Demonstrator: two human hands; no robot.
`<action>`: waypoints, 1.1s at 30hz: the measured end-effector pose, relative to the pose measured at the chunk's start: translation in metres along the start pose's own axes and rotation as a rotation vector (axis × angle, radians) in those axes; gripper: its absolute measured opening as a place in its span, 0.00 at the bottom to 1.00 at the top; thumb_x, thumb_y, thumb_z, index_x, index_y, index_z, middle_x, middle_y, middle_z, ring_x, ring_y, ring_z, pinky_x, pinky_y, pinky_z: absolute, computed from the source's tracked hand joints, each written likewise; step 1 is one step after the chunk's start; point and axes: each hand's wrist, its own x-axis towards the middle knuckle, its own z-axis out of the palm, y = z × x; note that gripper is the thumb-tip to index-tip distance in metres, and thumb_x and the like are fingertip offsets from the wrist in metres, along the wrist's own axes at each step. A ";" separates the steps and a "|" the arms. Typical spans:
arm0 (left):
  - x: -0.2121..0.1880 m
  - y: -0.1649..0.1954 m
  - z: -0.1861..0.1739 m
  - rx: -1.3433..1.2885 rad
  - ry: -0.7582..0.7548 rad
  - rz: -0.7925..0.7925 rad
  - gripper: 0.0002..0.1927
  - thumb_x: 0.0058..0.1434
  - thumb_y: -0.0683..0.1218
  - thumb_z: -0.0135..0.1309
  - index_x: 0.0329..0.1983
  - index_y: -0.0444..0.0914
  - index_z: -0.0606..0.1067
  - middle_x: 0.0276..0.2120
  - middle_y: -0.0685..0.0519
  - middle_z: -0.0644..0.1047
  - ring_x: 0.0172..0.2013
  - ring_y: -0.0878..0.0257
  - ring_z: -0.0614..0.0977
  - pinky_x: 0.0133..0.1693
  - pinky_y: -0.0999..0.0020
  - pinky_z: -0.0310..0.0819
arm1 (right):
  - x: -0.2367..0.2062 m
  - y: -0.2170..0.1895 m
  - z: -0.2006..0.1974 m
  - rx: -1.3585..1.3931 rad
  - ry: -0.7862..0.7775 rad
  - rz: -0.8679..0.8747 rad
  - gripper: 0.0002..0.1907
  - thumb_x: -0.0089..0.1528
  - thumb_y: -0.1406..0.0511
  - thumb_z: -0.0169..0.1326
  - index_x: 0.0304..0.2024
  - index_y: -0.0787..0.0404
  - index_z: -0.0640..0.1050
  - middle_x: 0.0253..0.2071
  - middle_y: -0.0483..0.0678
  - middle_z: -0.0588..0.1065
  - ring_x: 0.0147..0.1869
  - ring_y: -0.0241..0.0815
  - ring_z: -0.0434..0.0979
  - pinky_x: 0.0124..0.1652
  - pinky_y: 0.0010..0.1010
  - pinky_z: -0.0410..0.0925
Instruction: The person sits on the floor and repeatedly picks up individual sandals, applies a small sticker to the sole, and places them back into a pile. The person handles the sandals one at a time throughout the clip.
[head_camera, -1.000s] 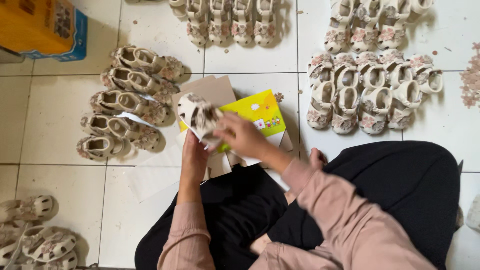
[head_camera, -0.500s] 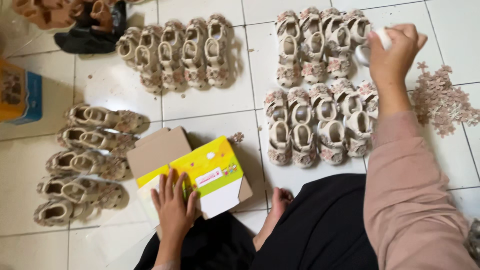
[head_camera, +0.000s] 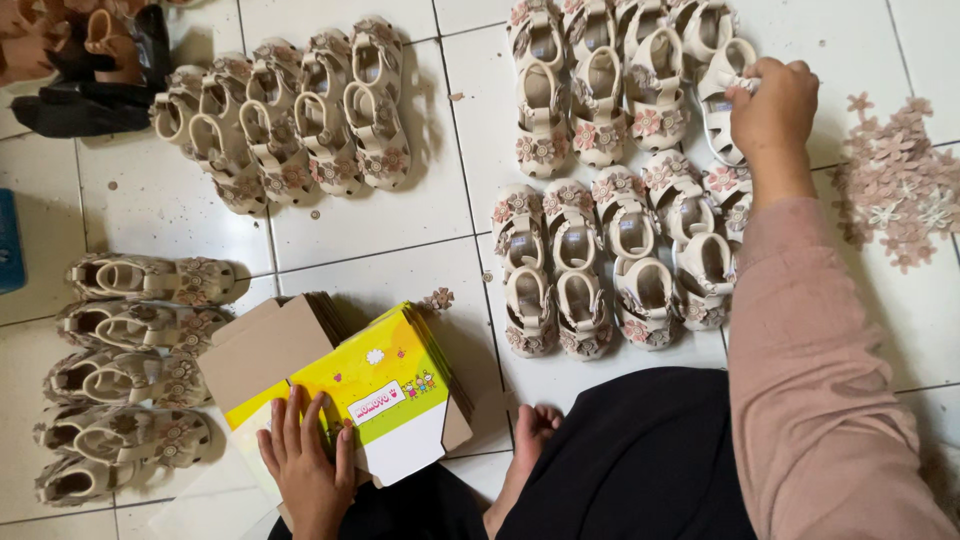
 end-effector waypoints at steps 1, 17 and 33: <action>0.000 -0.001 0.000 0.000 -0.008 -0.005 0.27 0.66 0.55 0.50 0.67 0.42 0.68 0.73 0.47 0.62 0.76 0.49 0.55 0.73 0.44 0.37 | 0.000 0.000 0.003 -0.008 0.029 -0.034 0.12 0.62 0.69 0.66 0.48 0.64 0.81 0.51 0.62 0.72 0.56 0.63 0.70 0.53 0.48 0.67; 0.003 0.000 -0.008 -0.002 -0.027 0.005 0.28 0.63 0.54 0.53 0.65 0.42 0.69 0.72 0.47 0.63 0.75 0.47 0.56 0.72 0.42 0.39 | -0.003 -0.026 0.023 0.206 0.274 -0.181 0.11 0.61 0.74 0.71 0.43 0.64 0.83 0.52 0.54 0.71 0.50 0.49 0.77 0.48 0.34 0.74; 0.003 -0.018 -0.020 -0.166 0.012 -0.031 0.31 0.63 0.57 0.56 0.68 0.44 0.70 0.73 0.48 0.61 0.74 0.47 0.55 0.71 0.41 0.36 | -0.124 -0.276 -0.045 0.222 -0.100 -0.734 0.27 0.67 0.70 0.56 0.68 0.63 0.68 0.74 0.62 0.59 0.80 0.63 0.56 0.76 0.54 0.51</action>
